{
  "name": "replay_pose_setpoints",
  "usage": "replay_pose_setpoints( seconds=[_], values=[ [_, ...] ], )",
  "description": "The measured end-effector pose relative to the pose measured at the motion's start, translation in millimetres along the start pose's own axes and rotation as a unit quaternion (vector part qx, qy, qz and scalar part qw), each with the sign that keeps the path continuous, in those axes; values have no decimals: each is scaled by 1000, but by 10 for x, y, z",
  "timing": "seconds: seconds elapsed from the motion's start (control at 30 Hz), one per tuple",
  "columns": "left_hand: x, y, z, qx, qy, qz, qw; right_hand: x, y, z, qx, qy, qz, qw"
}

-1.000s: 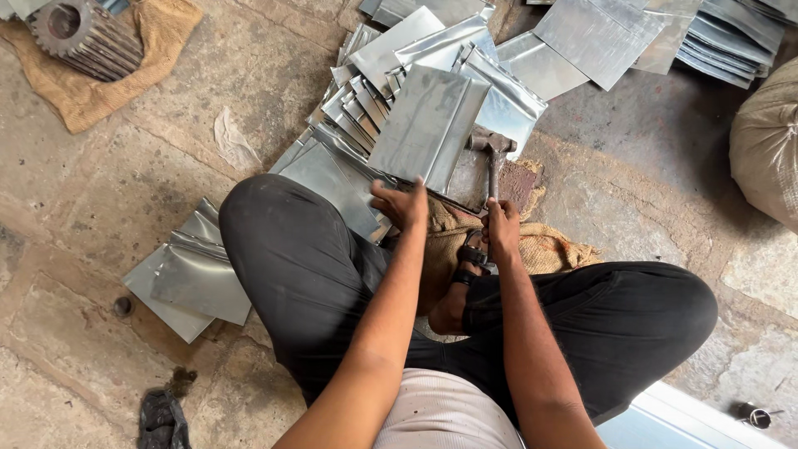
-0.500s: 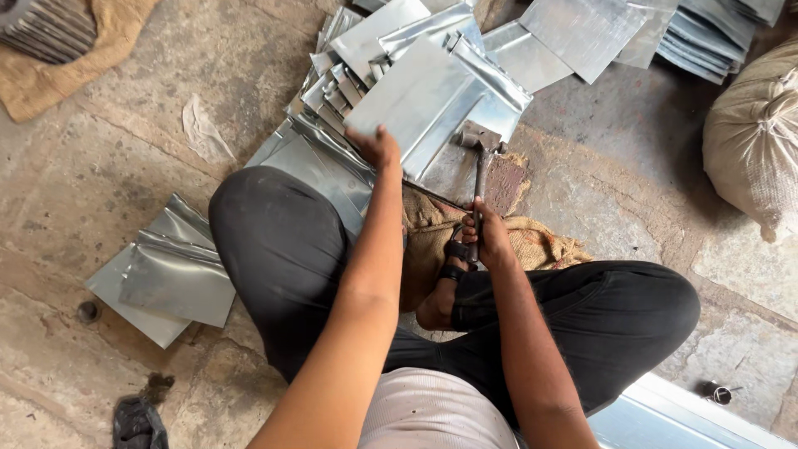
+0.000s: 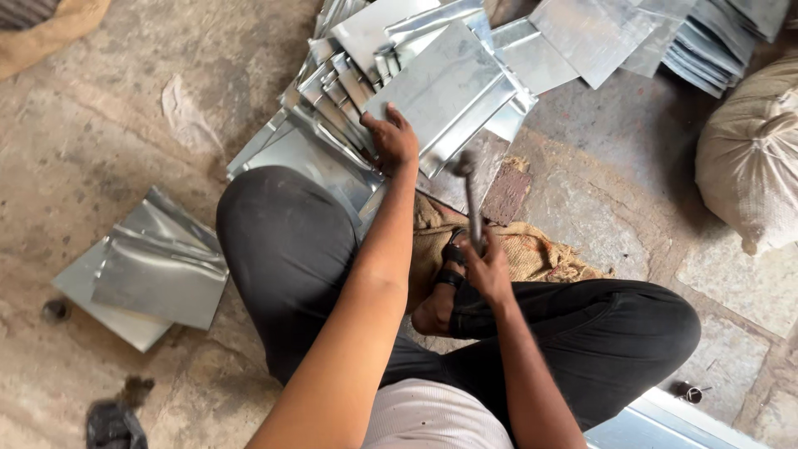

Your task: The person uses a hammer to flatten and straighten multiple metal sheets, striking them repeatedly against a hard surface.

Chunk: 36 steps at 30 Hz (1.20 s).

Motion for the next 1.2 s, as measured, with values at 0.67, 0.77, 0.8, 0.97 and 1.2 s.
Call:
replay_pose_setpoints(
  seconds=[0.67, 0.77, 0.8, 0.97, 1.2],
  values=[
    [41, -81, 70, -34, -1, 36, 999, 496, 207, 123, -199, 186, 20, 962],
    [118, -91, 148, -9, -30, 4, 999, 849, 628, 474, -128, 347, -159, 915],
    [87, -123, 144, 29, -54, -17, 998, 874, 763, 613, -224, 444, -123, 858],
    [58, -222, 221, 25, -8, 19, 999, 570, 641, 468, -203, 490, -229, 816],
    [54, -187, 139, -43, 4, -2, 999, 83, -196, -570, 81, -18, -40, 996]
  ],
)
Point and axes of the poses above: each hand's wrist, its own x-axis away from the middle knuckle, its own y-axis out of the back of the hand, z = x × y, the point moved 1 cm from there along -x, towards the middle knuckle, and after that the axes turned 11 degrees about x, right-handed, at the moved point
